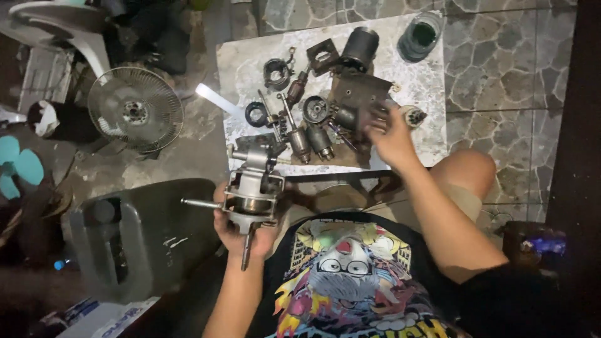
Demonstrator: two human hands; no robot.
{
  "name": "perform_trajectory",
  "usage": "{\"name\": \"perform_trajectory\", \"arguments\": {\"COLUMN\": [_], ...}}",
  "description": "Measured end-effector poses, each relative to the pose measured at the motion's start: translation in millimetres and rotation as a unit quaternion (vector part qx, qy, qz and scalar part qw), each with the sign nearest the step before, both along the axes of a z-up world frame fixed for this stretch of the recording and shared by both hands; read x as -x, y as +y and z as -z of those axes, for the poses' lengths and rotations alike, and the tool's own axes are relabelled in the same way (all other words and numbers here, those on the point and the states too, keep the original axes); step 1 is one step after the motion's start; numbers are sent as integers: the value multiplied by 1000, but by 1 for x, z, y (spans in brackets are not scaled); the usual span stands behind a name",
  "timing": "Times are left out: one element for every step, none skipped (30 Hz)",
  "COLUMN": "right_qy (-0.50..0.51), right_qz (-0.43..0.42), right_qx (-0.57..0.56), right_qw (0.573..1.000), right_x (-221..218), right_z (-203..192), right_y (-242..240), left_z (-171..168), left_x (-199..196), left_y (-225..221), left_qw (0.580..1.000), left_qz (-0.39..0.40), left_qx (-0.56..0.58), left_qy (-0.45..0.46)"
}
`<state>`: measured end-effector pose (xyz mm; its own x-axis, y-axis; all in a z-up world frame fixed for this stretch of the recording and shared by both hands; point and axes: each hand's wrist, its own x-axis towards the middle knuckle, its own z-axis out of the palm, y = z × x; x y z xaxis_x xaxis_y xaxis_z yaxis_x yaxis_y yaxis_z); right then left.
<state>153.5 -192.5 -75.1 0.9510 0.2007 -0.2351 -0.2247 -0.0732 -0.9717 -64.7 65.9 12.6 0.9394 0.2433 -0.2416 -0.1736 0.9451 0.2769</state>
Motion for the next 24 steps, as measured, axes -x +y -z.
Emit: {"name": "perform_trajectory", "arguments": {"right_qy": [1, -16, -30, -29, 5, 40, 42, 65, 88, 89, 82, 75, 78, 65, 51, 52, 49, 46, 46, 36, 29, 31, 21, 12], "right_qz": [5, -36, -76, -71, -80, -88, -90, -84, -80, -83, -88, -92, -104, -102, -98, -107, -109, -110, -113, -144, -173, -173, -250, -326], "right_qx": [2, 97, 192, 195, 196, 198, 200, 199, 197, 196, 183, 170, 168, 155, 144, 142, 170, 197, 196, 244, 293, 293, 326, 356], "right_qw": [1000, 995, 978, 978, 977, 975, 975, 974, 973, 973, 976, 978, 977, 980, 983, 983, 978, 973, 973, 958, 940, 940, 911, 876], "right_x": [5, 9, 13, 22, 27, 32, 34, 37, 40, 37, 35, 35, 32, 30, 26, 24, 20, 16, 16, 15, 16, 20, 23, 25], "right_z": [-1, -2, -3, 1, 5, 9, 16, 22, 30, 23, 17, 11, 11, 11, 11, 10, 10, 10, 13, 17, 21, -1, -22, -44], "right_y": [-1, -1, -2, -5, -7, -8, -18, -27, -34, -42, -49, -56, -61, -64, -68, -68, -69, -70, -65, -60, -57, -39, -21, -3], "left_z": [6, 12, 19, 18, 19, 19, 4, -10, -26, -21, -17, -14, -19, -23, -27, -32, -37, -41, -38, -34, -30, -25, -20, -14], "left_x": [4, 7, 9, 11, 10, 11, 2, -6, -15, -14, -9, -4, -5, -6, -10, -12, -16, -21, -16, -12, -8, -3, 1, 4], "left_y": [3, 7, 10, 9, 8, 8, -2, -12, -19, -12, -6, 2, 0, -1, -1, -2, -2, -3, -1, 1, 3, 4, 6, 8], "left_qw": [1000, 1000, 1000, 1000, 999, 998, 998, 999, 998, 998, 1000, 999, 1000, 998, 995, 995, 994, 992, 992, 995, 997, 997, 997, 997], "left_qz": [5, 4, 2, 8, -13, -33, -34, -42, -52, -55, -16, 23, 12, 13, 16, 7, 6, 5, 3, -13, -27, -26, -28, -29], "left_qx": [2, -1, -2, 0, 12, 23, 25, -7, -42, -42, -16, 11, 8, 47, 86, 85, 82, 80, 79, 63, 49, 50, 57, 64], "left_qy": [1, 9, 17, 17, 31, 46, 49, 21, -7, -5, -16, -27, -22, -36, -52, -49, -75, -100, -100, -78, -56, -54, -41, -29]}}
